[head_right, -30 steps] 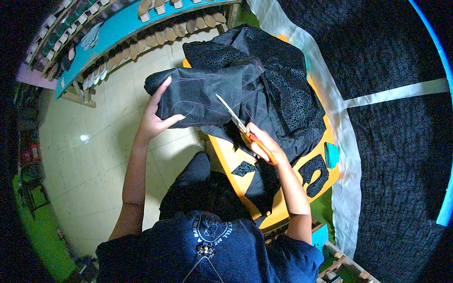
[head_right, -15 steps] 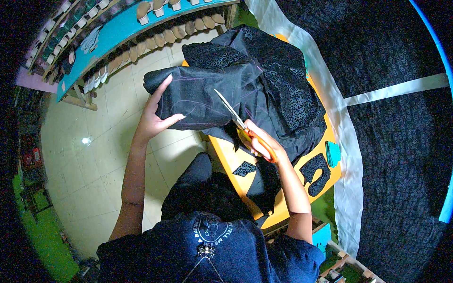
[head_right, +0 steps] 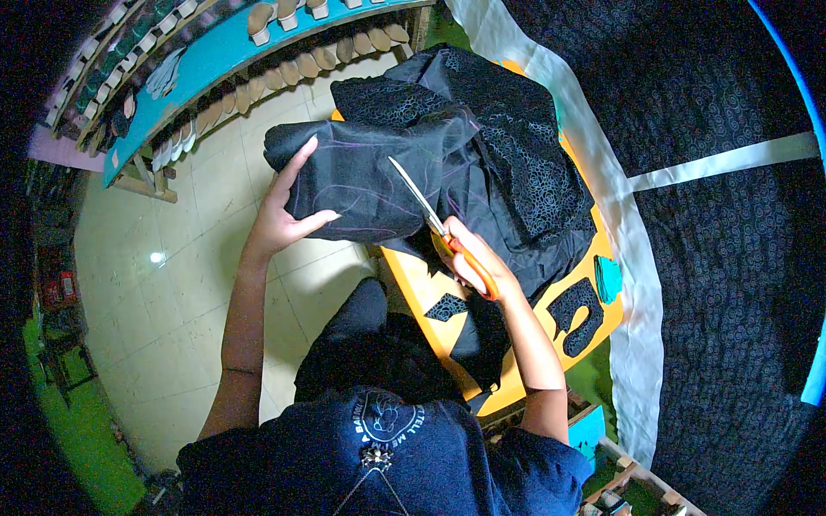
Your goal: The person uses orange-handled scissors to cut a piece of black patterned fabric on a yellow table. They follow a purple chalk outline to shape the material, periodically adjusting the fabric's position to complete the cut.
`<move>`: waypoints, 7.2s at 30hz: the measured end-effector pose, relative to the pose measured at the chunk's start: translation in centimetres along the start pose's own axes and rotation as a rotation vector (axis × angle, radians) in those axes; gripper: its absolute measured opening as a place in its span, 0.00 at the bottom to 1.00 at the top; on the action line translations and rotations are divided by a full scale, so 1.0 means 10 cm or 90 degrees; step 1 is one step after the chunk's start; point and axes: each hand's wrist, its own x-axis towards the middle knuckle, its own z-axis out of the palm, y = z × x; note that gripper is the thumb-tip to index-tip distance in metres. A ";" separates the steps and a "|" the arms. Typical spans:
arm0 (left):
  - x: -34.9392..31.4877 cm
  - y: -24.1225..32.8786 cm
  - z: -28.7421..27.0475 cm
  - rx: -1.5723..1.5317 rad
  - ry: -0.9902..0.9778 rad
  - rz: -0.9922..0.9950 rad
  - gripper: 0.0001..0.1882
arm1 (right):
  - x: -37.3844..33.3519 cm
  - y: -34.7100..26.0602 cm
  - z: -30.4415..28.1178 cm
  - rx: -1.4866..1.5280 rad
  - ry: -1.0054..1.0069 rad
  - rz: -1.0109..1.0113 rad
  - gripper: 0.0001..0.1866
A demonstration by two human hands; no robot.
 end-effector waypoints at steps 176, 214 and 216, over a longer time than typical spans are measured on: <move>2.29 0.47 0.48 -0.227 -0.724 0.063 0.32 | -0.27 -0.33 0.00 0.087 0.332 -0.156 0.34; 2.51 0.51 0.62 -0.256 -0.894 0.237 0.40 | -0.19 -0.60 0.17 0.047 0.418 0.005 0.28; 2.50 0.53 0.63 -0.261 -0.901 0.216 0.39 | -0.18 -0.58 0.20 0.101 0.421 -0.059 0.23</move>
